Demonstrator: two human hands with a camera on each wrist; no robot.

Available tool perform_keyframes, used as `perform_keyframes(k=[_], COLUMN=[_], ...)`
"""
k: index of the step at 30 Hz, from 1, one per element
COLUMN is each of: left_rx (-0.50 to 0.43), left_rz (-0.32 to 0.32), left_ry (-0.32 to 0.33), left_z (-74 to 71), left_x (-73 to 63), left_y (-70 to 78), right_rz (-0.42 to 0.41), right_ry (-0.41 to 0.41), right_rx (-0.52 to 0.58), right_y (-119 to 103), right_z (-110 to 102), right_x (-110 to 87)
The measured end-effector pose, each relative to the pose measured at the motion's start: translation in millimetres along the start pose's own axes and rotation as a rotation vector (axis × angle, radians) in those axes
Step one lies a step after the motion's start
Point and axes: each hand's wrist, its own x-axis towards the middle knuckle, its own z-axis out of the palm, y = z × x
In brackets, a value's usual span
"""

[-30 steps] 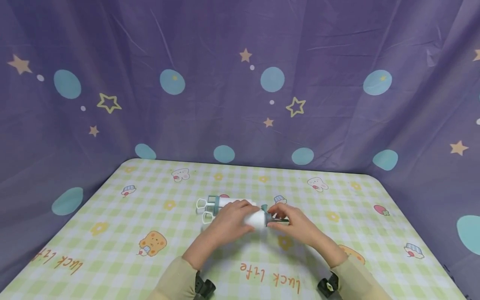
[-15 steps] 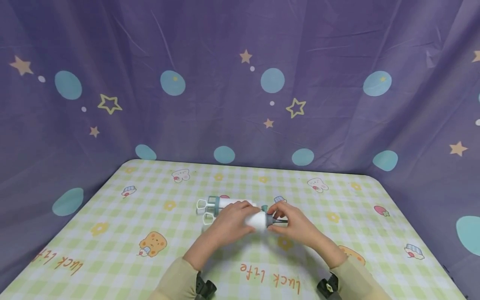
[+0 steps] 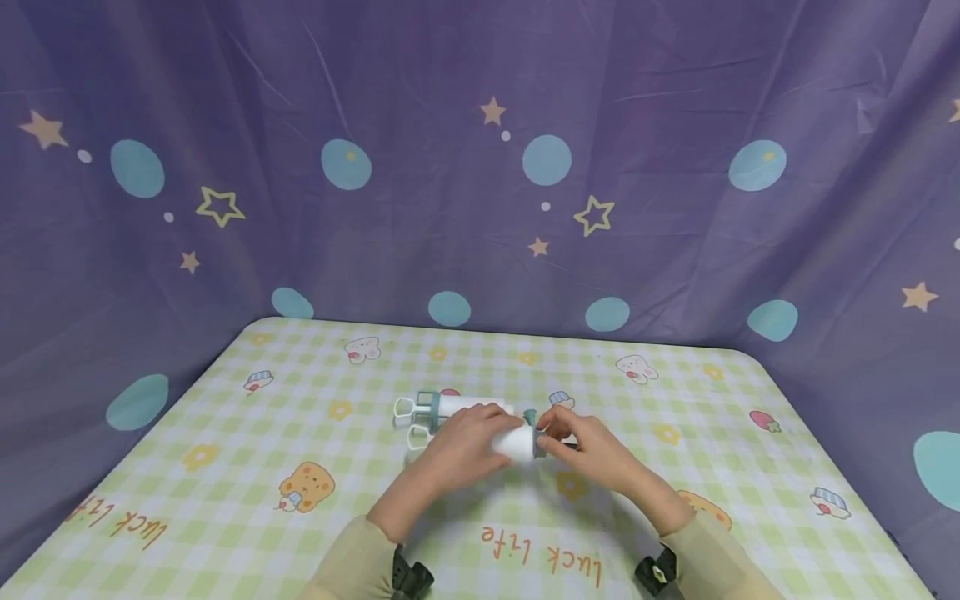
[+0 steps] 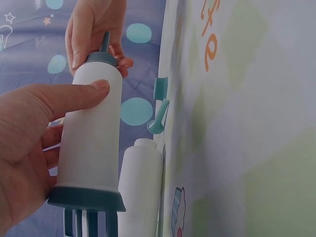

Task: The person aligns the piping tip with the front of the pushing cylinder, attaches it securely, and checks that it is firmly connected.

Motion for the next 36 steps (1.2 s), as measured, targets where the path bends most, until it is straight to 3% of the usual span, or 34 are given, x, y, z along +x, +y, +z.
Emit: perform_keyframes(k=[9,17,28,36], left_rx=[0.015,0.011,0.020,0.011], left_rz=[0.014,0.005,-0.004,-0.003], left_ry=[-0.001,-0.009,-0.016,-0.014], left_z=[-0.5,-0.5,1.5,2.0], left_x=[0.0,-0.4,-1.8,-2.2], left_y=[2.6,2.4,-1.2,-0.1], right_rz=[-0.020,0.030,-0.152,-0.103], right_ry=[0.002,-0.033,0.024,0.004], right_rx=[-0.042,-0.034,-0.077,-0.049], right_y=[3.5,2.7,5.2,5.2], right_z=[0.1,-0.6,1.6,2.1], right_x=[-1.5,-2.2,-3.2,-4.0])
